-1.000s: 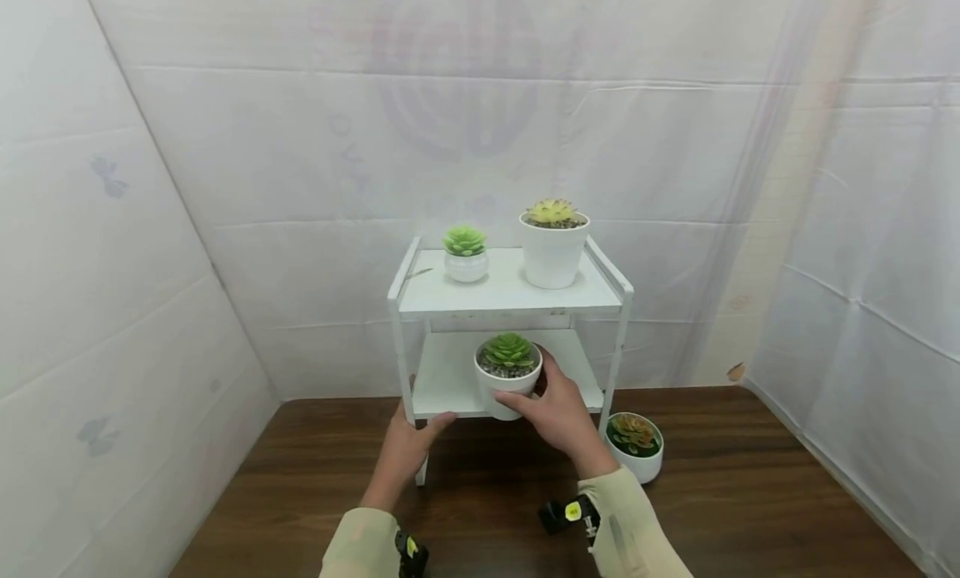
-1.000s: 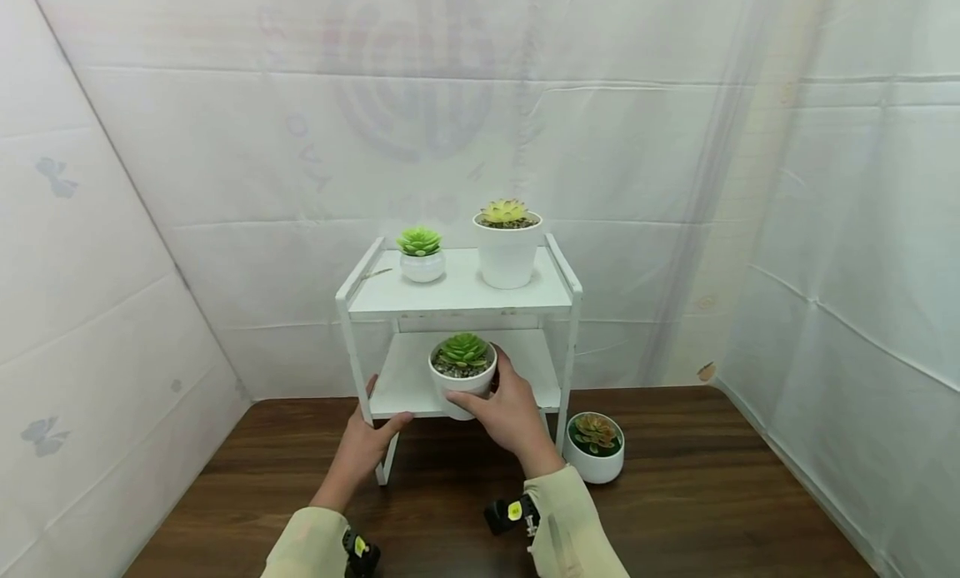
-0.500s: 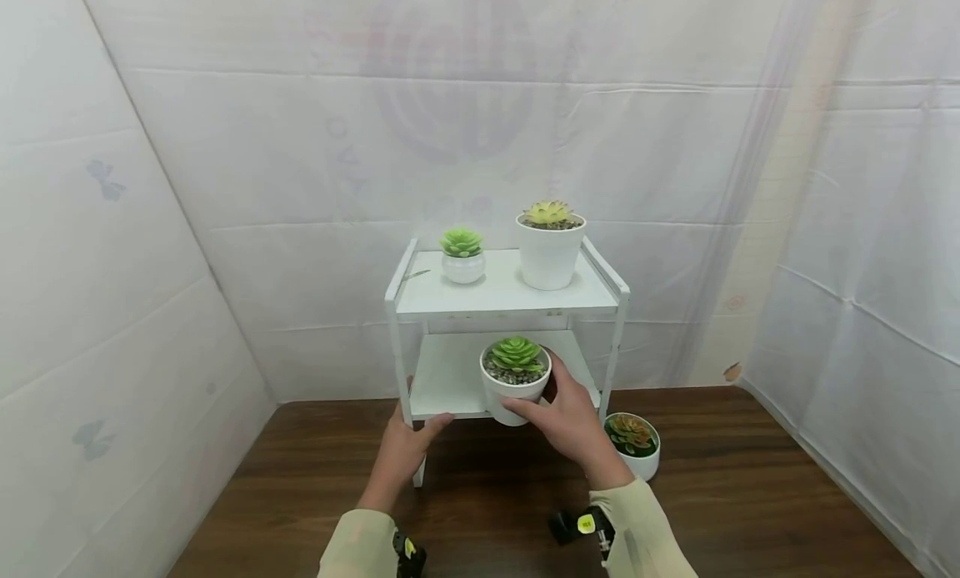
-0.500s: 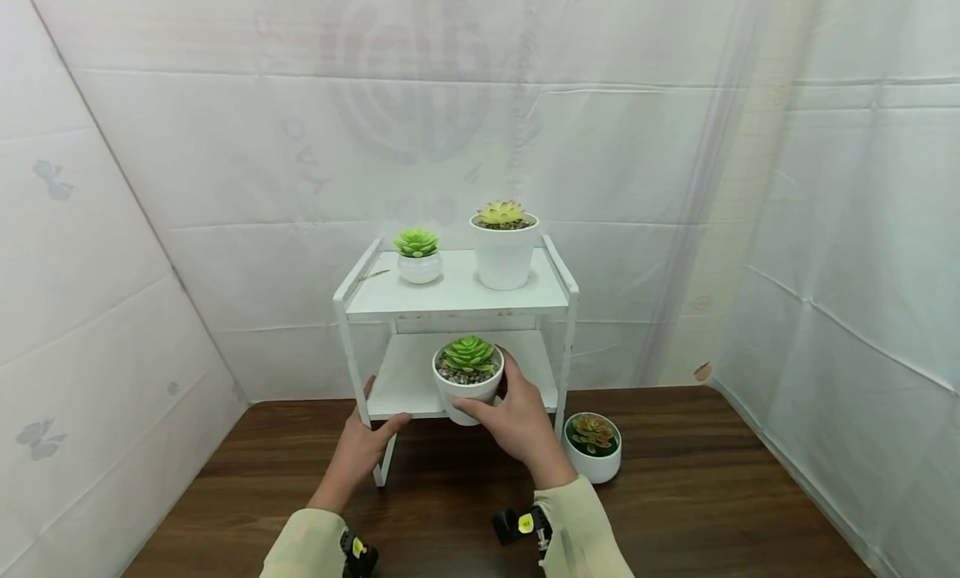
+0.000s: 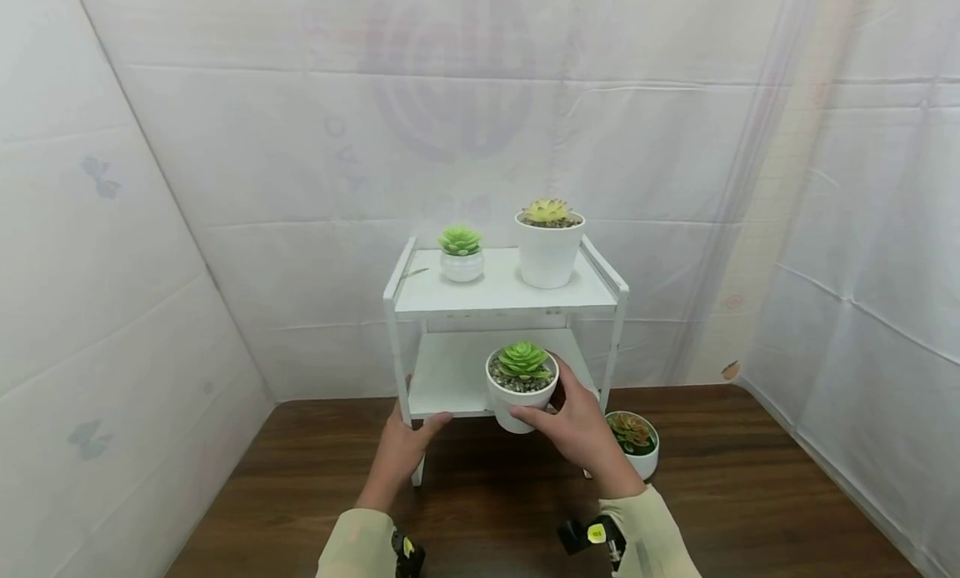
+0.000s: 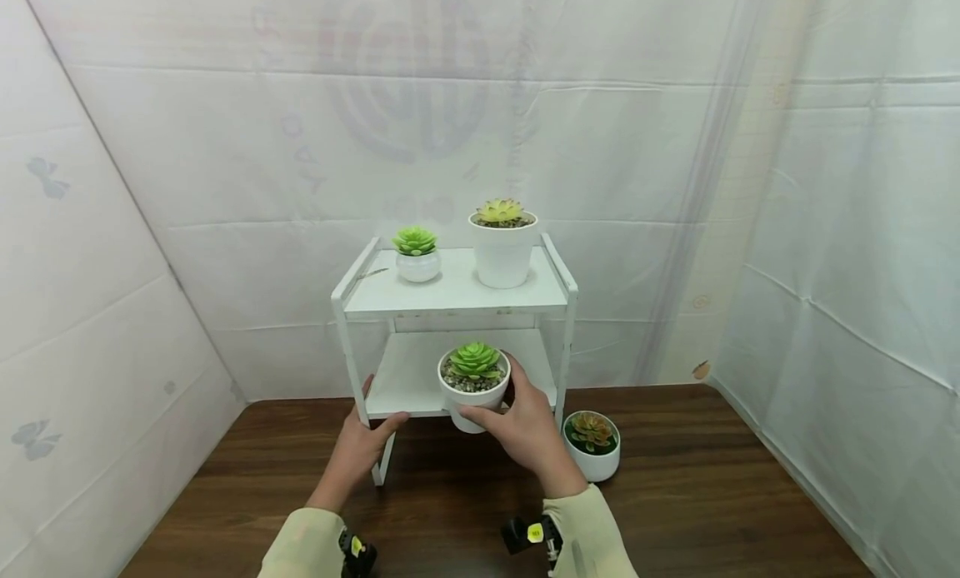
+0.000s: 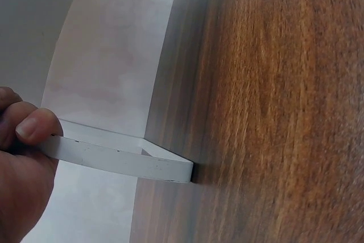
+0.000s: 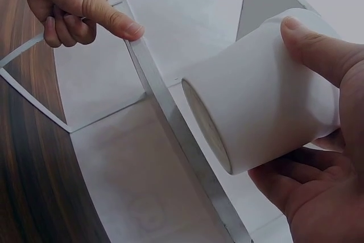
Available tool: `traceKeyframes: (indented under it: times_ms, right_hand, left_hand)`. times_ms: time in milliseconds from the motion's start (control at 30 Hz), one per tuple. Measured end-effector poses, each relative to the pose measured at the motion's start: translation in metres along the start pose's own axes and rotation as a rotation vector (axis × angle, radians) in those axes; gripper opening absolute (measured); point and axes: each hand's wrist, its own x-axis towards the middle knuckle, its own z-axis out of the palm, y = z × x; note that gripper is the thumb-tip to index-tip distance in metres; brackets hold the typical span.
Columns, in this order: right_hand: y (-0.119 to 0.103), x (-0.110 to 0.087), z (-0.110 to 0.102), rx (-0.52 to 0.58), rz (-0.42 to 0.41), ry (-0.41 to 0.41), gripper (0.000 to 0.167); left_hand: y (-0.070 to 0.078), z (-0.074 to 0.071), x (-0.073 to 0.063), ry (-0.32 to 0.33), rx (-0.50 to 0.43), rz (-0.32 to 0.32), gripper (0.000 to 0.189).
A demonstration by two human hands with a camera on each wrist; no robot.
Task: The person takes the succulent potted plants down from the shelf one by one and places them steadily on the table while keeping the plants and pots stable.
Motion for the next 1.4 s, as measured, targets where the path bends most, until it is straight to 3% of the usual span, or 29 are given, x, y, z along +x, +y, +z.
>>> traceKeyframes:
  times_ms: [733, 1100, 1400]
  right_hand:
    - [0.013, -0.016, -0.017, 0.026, 0.014, -0.021, 0.094]
    - [0.016, -0.026, -0.024, 0.074, -0.059, -0.046, 0.09]
    - [0.021, -0.034, -0.03, 0.05, -0.086, -0.036, 0.089]
  left_hand:
    - [0.0, -0.003, 0.0, -0.019, 0.009, -0.058, 0.107]
    - [-0.001, 0.0, 0.0, -0.008, -0.005, 0.002, 0.1]
    - [-0.002, 0.0, -0.001, -0.014, -0.011, 0.003, 0.1]
